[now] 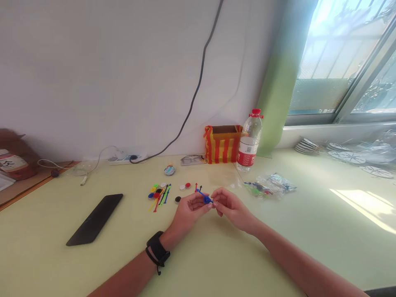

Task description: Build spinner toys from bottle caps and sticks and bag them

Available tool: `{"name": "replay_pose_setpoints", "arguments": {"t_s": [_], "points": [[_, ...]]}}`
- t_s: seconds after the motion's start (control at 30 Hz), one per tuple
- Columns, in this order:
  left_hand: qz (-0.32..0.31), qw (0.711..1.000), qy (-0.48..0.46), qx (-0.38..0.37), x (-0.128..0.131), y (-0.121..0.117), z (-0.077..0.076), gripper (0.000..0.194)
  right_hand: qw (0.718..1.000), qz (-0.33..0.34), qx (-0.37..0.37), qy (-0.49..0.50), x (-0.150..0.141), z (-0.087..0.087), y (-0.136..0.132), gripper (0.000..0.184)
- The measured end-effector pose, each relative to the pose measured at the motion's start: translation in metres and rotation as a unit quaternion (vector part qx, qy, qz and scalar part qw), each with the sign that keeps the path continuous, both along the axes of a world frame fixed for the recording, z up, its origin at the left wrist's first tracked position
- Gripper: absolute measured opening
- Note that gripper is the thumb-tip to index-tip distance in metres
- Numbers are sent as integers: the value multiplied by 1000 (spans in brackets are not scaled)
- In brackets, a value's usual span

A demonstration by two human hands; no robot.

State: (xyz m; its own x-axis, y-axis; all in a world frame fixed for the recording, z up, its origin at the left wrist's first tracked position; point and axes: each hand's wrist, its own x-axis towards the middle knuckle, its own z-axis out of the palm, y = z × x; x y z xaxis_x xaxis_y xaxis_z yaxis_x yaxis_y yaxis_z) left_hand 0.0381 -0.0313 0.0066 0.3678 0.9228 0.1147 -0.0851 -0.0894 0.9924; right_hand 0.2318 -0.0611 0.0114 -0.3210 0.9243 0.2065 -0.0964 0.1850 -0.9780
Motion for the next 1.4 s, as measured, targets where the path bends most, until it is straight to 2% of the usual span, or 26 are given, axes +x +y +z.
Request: {"name": "replay_pose_setpoints", "arguments": {"t_s": [0.17, 0.33, 0.67, 0.87, 0.93, 1.1, 1.27, 1.4], "points": [[20, 1000, 4, -3, -1, 1, -3, 37, 997, -12, 45, -62, 1, -6, 1, 23], [36, 999, 29, 13, -1, -1, 2, 32, 992, -50, 70, -91, 2, -5, 1, 24], [22, 996, 62, 56, -5, -2, 2, 26, 998, -30, -8, -51, 8, -4, 7, 33], [-4, 993, 82, 82, -5, -3, 5, 23, 998, -33, -20, -44, 6, 2, 2, 32], [-12, 995, 69, 76, -5, -4, 6, 24, 998, -37, -20, -46, 7, 2, 3, 33], [-83, 996, 15, 10, -8, -5, 11, 23, 998, -49, -13, -42, 10, 0, 5, 32], [-72, 997, 9, -7, -10, -2, 13, 29, 997, -70, -5, -41, 12, -2, 6, 31], [-56, 998, 1, -17, -8, 0, 11, 34, 992, -107, 18, -60, 11, -4, 4, 40]]}}
